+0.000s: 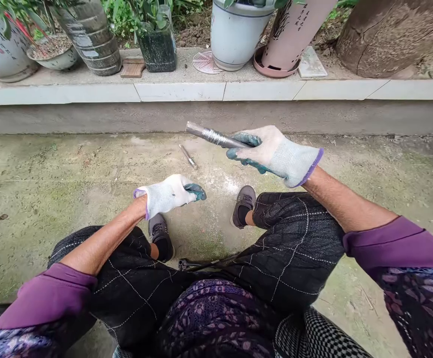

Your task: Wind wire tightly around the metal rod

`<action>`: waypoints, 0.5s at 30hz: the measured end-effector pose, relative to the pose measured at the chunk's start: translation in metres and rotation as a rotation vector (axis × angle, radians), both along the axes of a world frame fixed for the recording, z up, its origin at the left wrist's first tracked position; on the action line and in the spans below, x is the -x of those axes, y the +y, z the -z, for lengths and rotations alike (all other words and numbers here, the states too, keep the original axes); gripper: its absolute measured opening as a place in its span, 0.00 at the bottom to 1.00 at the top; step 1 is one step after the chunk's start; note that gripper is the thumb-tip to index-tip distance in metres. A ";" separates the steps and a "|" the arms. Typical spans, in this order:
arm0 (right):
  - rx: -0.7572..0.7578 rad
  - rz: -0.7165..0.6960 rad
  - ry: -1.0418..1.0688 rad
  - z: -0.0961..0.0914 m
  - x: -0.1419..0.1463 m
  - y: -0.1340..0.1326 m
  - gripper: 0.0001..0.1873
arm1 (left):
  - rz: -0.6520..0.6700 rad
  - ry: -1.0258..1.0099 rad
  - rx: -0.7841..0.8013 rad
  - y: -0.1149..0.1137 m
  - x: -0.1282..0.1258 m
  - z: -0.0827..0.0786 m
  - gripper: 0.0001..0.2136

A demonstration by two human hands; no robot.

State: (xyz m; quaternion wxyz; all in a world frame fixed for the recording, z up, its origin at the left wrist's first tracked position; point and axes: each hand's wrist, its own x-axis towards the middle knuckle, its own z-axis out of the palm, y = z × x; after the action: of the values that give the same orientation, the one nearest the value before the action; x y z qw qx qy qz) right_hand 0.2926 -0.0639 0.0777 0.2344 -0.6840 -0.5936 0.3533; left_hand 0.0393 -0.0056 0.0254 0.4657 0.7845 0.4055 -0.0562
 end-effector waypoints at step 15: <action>0.260 -0.336 0.271 -0.001 -0.001 -0.010 0.20 | -0.333 -0.196 -0.143 0.044 -0.022 -0.002 0.09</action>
State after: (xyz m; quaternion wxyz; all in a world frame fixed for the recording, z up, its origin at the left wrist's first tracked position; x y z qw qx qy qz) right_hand 0.2932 -0.0739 0.0788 0.1599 -0.5465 -0.6116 0.5493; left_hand 0.0616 0.0384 0.0275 0.4487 0.7395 0.4854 0.1271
